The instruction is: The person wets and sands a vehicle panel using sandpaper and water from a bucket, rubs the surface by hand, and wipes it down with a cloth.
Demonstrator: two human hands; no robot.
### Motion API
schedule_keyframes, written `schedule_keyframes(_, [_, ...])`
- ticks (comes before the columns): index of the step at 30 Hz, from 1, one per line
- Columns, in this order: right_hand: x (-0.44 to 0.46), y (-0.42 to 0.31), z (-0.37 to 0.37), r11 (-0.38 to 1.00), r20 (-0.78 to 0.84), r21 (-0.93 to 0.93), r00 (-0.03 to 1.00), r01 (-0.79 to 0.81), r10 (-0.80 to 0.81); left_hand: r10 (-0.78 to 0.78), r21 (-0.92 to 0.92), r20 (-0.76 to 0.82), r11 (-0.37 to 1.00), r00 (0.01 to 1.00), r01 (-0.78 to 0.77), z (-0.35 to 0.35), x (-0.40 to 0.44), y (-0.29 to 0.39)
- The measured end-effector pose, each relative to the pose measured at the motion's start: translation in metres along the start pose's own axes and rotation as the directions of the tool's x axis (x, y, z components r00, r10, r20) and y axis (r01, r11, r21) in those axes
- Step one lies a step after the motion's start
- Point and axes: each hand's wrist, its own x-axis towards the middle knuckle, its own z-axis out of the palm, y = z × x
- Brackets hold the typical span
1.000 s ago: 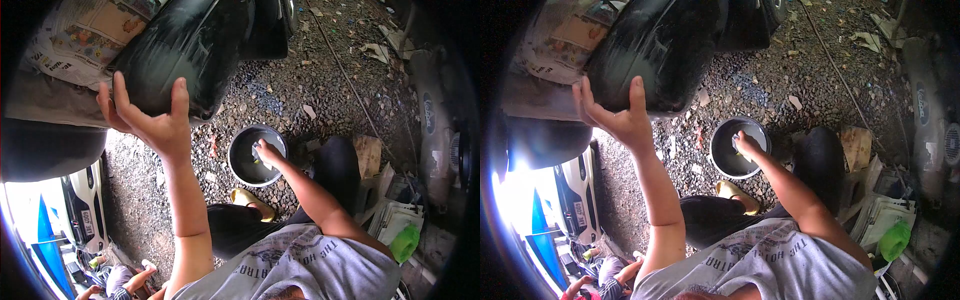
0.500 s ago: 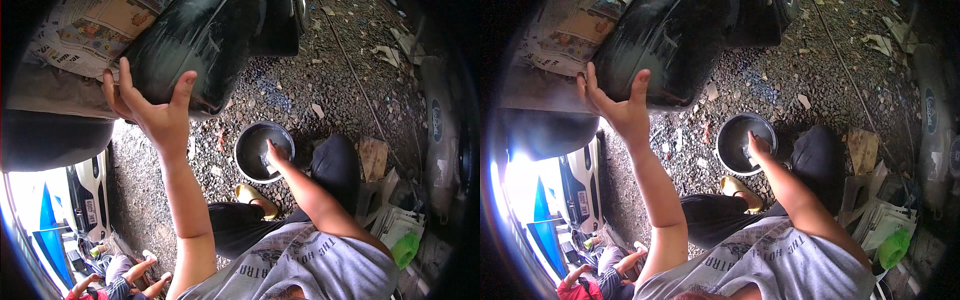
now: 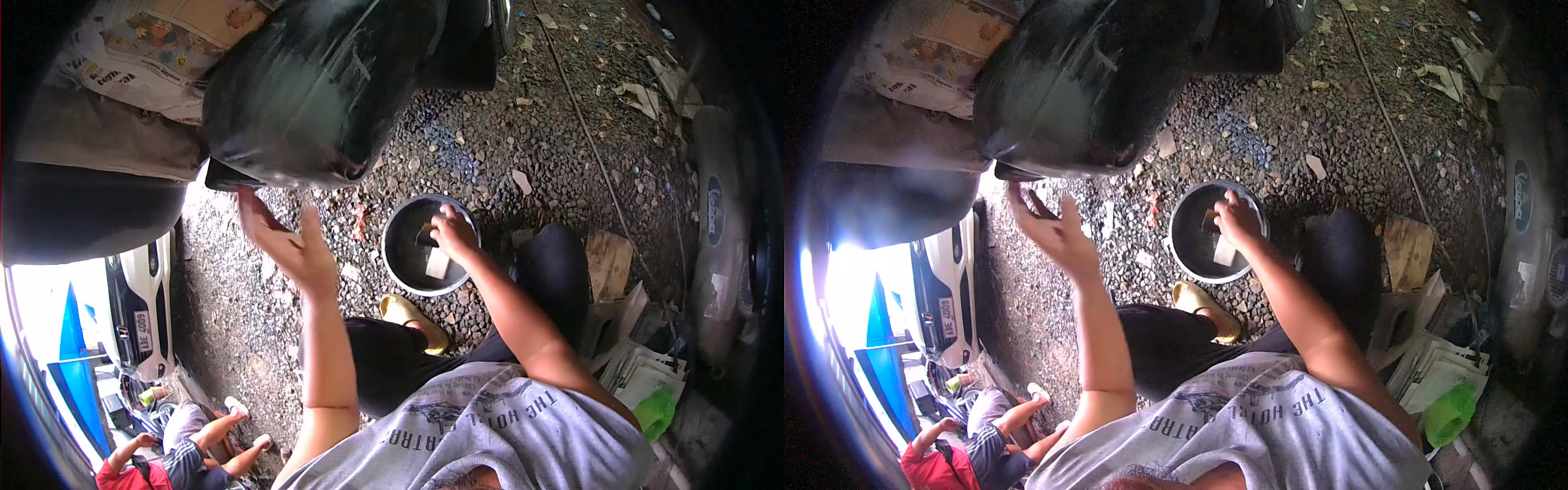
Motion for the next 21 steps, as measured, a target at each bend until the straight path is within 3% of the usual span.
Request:
schedule_keyframes(1, [0.005, -0.005, -0.016, 0.999, 0.074, 0.031, 0.997, -0.038, 0.036, 0.023, 0.103, 0.013, 0.994, 1.0, -0.024, 0.001, -0.037, -0.017])
schedule_keyframes(3, [0.014, -0.018, -0.045, 0.97, 0.215, 0.136, 0.962, -0.202, 0.17, -0.301, 0.173, 0.144, 0.946, 0.943, 0.276, 0.02, -0.111, -0.028])
schedule_keyframes(4, [0.019, -0.015, -0.049, 0.964, 0.215, 0.192, 0.967, -0.182, 0.14, -0.452, 0.199, 0.241, 0.889, 0.859, 0.412, 0.032, -0.138, -0.033])
schedule_keyframes(5, [0.023, -0.012, -0.052, 0.956, 0.211, 0.246, 0.972, -0.159, 0.107, -0.583, 0.233, 0.325, 0.812, 0.744, 0.535, 0.042, -0.162, -0.04])
schedule_keyframes(7, [0.025, -0.017, -0.062, 0.658, 0.401, 0.646, 0.905, -0.388, 0.14, -0.825, -0.058, 0.401, 0.411, 0.398, 0.91, 0.062, -0.182, -0.054])
schedule_keyframes(9, [0.019, -0.032, -0.087, 0.536, 0.482, 0.716, 0.872, -0.448, 0.085, -0.86, -0.077, 0.404, 0.307, 0.311, 0.949, 0.071, -0.179, -0.053])
schedule_keyframes(11, [0.017, -0.035, -0.089, 0.506, 0.482, 0.737, 0.873, -0.448, 0.071, -0.837, -0.101, 0.536, 0.066, 0.11, 0.993, 0.062, -0.162, -0.051])
schedule_keyframes(12, [0.016, -0.033, -0.088, 0.512, 0.491, 0.729, 0.868, -0.455, 0.073, -0.84, -0.135, 0.527, 0.072, 0.134, 0.988, 0.06, -0.17, -0.061])
schedule_keyframes(13, [0.015, -0.033, -0.088, 0.519, 0.499, 0.72, 0.864, -0.461, 0.075, -0.828, -0.165, 0.507, 0.179, 0.239, 0.97, 0.056, -0.176, -0.068])
schedule_keyframes(15, [0.013, -0.031, -0.087, 0.502, 0.512, 0.721, 0.855, -0.477, 0.078, -0.833, -0.163, 0.471, 0.243, 0.292, 0.956, 0.055, -0.18, -0.073])
schedule_keyframes(18, [0.017, -0.023, -0.082, 0.421, 0.529, 0.764, 0.848, -0.49, 0.029, -0.8, -0.288, 0.555, 0.07, 0.227, 0.955, 0.057, -0.176, -0.061])
schedule_keyframes(19, [0.017, -0.02, -0.081, 0.41, 0.554, 0.765, 0.832, -0.498, -0.024, -0.765, -0.328, 0.639, -0.185, 0.073, 0.926, 0.057, -0.173, -0.053])
schedule_keyframes(21, [0.017, -0.024, -0.085, 0.444, 0.601, 0.742, 0.792, -0.503, -0.107, -0.601, -0.303, 0.79, -0.207, 0.124, 0.93, 0.057, -0.167, -0.034])
